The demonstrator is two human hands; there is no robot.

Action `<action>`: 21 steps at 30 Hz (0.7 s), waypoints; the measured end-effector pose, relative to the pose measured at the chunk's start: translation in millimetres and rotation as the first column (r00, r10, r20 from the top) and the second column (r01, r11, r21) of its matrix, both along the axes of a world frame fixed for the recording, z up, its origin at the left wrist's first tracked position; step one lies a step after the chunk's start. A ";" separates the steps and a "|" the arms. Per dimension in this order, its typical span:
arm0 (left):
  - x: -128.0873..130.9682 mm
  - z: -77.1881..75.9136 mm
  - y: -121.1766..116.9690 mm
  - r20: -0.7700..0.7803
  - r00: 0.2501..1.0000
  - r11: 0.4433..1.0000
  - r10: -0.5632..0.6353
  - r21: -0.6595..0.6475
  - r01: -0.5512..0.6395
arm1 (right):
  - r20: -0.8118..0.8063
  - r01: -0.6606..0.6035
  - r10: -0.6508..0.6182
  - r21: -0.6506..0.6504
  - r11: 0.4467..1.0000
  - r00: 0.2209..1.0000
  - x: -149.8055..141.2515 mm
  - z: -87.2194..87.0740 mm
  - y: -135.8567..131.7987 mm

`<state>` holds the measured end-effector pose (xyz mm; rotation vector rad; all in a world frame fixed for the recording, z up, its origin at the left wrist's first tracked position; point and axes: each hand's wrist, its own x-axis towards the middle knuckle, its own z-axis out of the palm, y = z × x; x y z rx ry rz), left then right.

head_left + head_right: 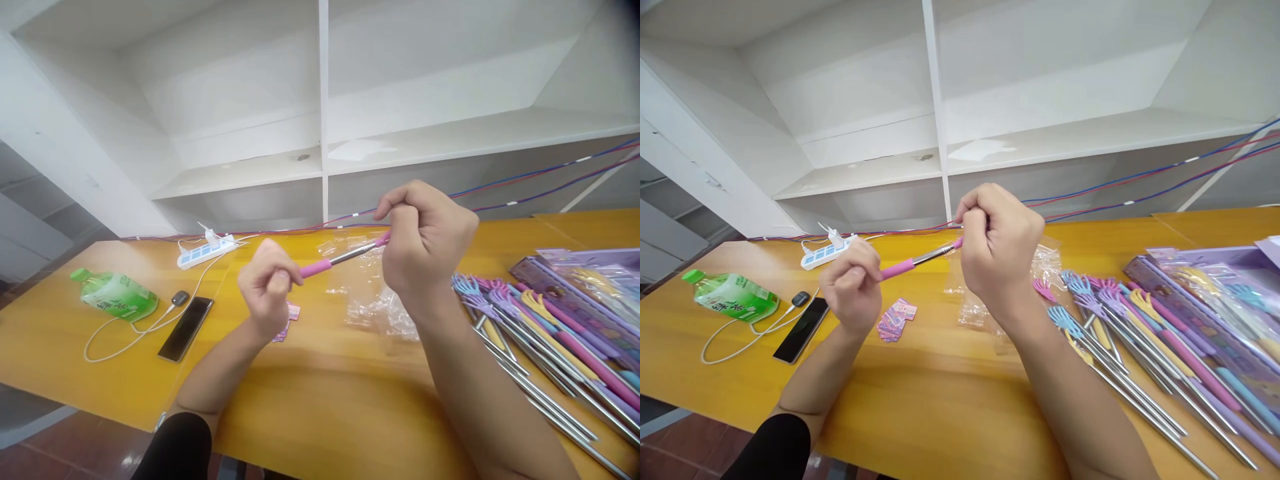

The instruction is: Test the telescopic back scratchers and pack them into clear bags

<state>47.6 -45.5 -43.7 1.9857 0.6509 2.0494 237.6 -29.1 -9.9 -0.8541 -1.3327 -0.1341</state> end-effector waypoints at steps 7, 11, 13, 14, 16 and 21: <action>-18.5 23.8 5.7 0.059 0.998 0.997 -0.033 -0.072 0.037 | 0.022 -0.085 0.087 -0.072 0.994 0.996 -1.3 0.8 2.6; -22.7 26.2 6.8 0.057 0.998 0.999 -0.023 -0.039 0.025 | 0.100 -0.077 0.095 -0.168 0.983 0.990 0.2 -1.0 7.5; -24.3 25.7 8.5 0.053 0.998 1.000 -0.015 -0.015 0.016 | 0.138 -0.069 0.095 -0.181 0.981 0.986 1.8 -2.1 8.6; -25.0 25.4 9.4 0.051 0.999 1.000 -0.012 -0.005 0.012 | 0.156 -0.068 0.097 -0.184 0.981 0.983 2.8 -2.4 8.8; -26.4 25.1 11.0 0.045 0.999 1.000 -0.001 0.000 0.001 | 0.186 -0.062 0.096 -0.181 0.981 0.978 4.7 -2.6 8.6; -28.6 25.4 14.0 0.010 1.000 0.999 0.023 -0.036 -0.023 | 0.240 -0.035 0.071 -0.152 0.988 0.968 9.4 -1.1 6.7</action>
